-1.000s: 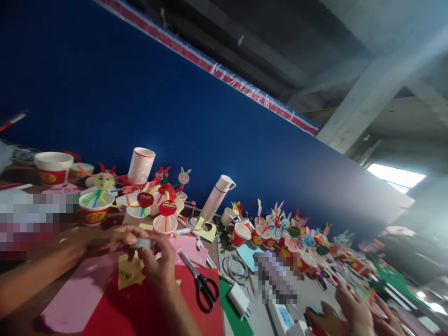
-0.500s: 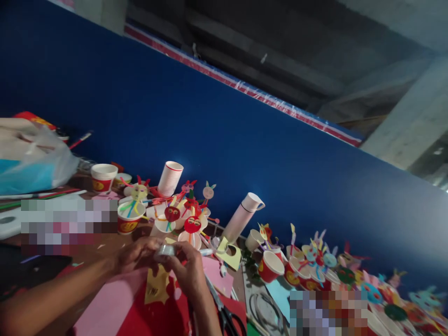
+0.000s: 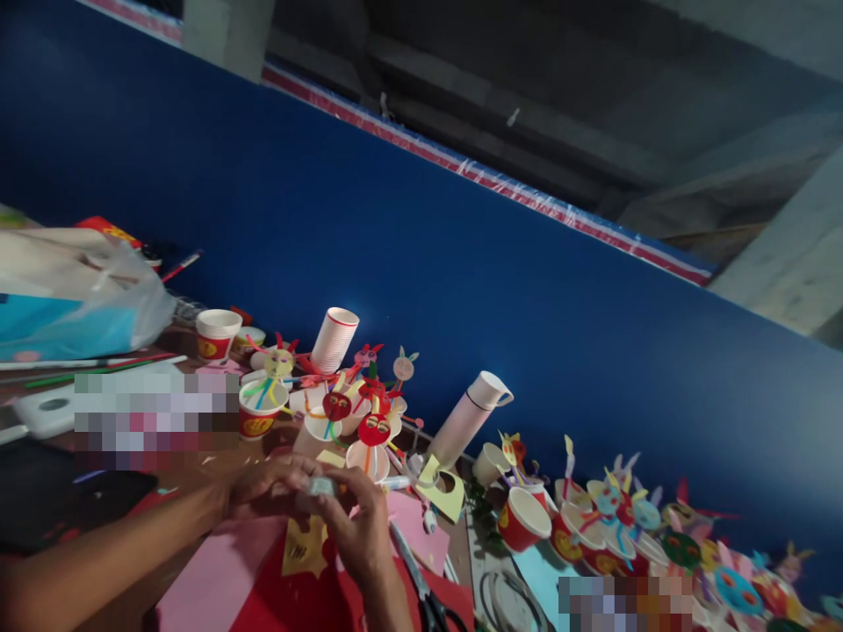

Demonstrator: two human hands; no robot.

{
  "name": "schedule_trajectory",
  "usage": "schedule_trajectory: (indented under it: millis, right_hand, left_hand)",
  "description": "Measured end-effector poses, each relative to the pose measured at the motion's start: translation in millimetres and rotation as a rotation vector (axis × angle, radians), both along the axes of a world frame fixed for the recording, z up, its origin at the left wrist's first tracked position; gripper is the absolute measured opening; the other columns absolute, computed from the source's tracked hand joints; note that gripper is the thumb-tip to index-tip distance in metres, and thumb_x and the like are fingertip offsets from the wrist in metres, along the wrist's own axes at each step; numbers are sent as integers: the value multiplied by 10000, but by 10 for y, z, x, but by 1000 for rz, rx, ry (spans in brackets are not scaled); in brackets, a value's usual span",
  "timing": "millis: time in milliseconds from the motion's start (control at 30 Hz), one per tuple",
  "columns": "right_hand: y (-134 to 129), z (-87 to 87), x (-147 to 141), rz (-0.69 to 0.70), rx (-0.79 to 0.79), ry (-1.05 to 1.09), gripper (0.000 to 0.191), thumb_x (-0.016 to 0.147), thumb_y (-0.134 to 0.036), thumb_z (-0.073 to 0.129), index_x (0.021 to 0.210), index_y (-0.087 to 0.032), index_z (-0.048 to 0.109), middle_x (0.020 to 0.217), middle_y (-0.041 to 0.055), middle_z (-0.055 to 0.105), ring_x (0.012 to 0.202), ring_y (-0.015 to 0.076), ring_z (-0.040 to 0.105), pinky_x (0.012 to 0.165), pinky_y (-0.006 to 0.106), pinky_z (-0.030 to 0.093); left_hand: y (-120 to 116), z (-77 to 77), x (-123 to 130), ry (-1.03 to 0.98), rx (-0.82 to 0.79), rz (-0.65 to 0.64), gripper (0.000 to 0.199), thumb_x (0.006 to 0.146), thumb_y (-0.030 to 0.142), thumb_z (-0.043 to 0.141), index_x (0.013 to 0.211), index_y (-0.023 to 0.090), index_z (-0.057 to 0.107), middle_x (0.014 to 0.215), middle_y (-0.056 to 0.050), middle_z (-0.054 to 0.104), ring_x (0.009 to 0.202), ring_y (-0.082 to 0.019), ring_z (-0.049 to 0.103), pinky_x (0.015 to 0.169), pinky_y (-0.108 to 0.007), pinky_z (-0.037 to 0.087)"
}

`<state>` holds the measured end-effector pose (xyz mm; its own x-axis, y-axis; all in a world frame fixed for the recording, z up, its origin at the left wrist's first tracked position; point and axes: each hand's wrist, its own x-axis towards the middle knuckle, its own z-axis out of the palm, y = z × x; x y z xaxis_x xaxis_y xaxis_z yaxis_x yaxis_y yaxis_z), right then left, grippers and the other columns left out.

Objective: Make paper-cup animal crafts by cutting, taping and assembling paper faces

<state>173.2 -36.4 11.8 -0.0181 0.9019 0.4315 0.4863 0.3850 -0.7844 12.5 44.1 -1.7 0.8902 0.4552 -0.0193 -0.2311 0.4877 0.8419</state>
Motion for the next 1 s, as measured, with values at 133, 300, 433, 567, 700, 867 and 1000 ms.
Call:
schedule_trajectory:
  millis: [133, 300, 433, 567, 700, 867, 1000]
  right_hand:
    - [-22, -13, -36, 19, -4, -46, 175, 757, -198, 600, 913, -221, 677, 725, -12, 609, 594, 123, 501, 562, 220, 385]
    - [-21, -94, -144, 58, 6, -14, 154, 768, -251, 585, 879, -191, 673, 773, 24, 651, 635, 150, 539, 563, 232, 412]
    - [-32, -143, -270, 55, -82, 152, 226, 790, -322, 569, 952, -184, 646, 832, 48, 668, 702, 178, 584, 578, 243, 444]
    - [-46, -182, -386, 76, -118, 326, 263, 806, -389, 565, 953, -178, 620, 797, 53, 658, 655, 167, 585, 551, 242, 460]
    - [-47, -272, -475, 77, -122, 319, 254, 813, -367, 568, 997, -196, 603, 803, 39, 652, 631, 156, 593, 533, 234, 470]
    - [-76, -290, -519, 16, -87, 177, 248, 815, -299, 560, 1037, -198, 604, 825, 38, 662, 634, 162, 610, 542, 237, 476]
    - [-77, -182, -466, 27, -40, 189, 269, 812, -277, 572, 1072, -208, 583, 968, 47, 658, 805, 183, 619, 701, 262, 486]
  left_hand:
    - [0, -48, -65, 19, -14, 55, 183, 573, 210, 564, 739, 161, 623, 715, -3, 623, 725, -176, 577, 680, -317, 464]
    - [-39, -55, -281, 67, 35, 95, 144, 557, 159, 598, 692, 130, 641, 677, -18, 626, 690, -164, 570, 668, -299, 461]
    - [-99, 7, -414, 71, 103, 55, 139, 600, 198, 616, 715, 128, 649, 698, -19, 629, 687, -151, 559, 647, -276, 454]
    - [-134, 51, -456, 46, 121, -2, 181, 593, 237, 658, 735, 127, 636, 749, -29, 638, 665, -146, 549, 618, -271, 446]
    - [-156, -13, -409, 82, 76, 63, 285, 633, 374, 688, 735, 118, 616, 668, -29, 604, 593, -141, 541, 560, -268, 442]
    - [-196, -66, -340, 97, 39, 168, 366, 693, 463, 652, 754, 107, 590, 627, -21, 573, 534, -126, 521, 510, -255, 425]
    - [-175, -5, -402, 51, 65, 156, 334, 698, 426, 673, 836, 126, 622, 753, -19, 582, 663, -129, 532, 582, -249, 446]
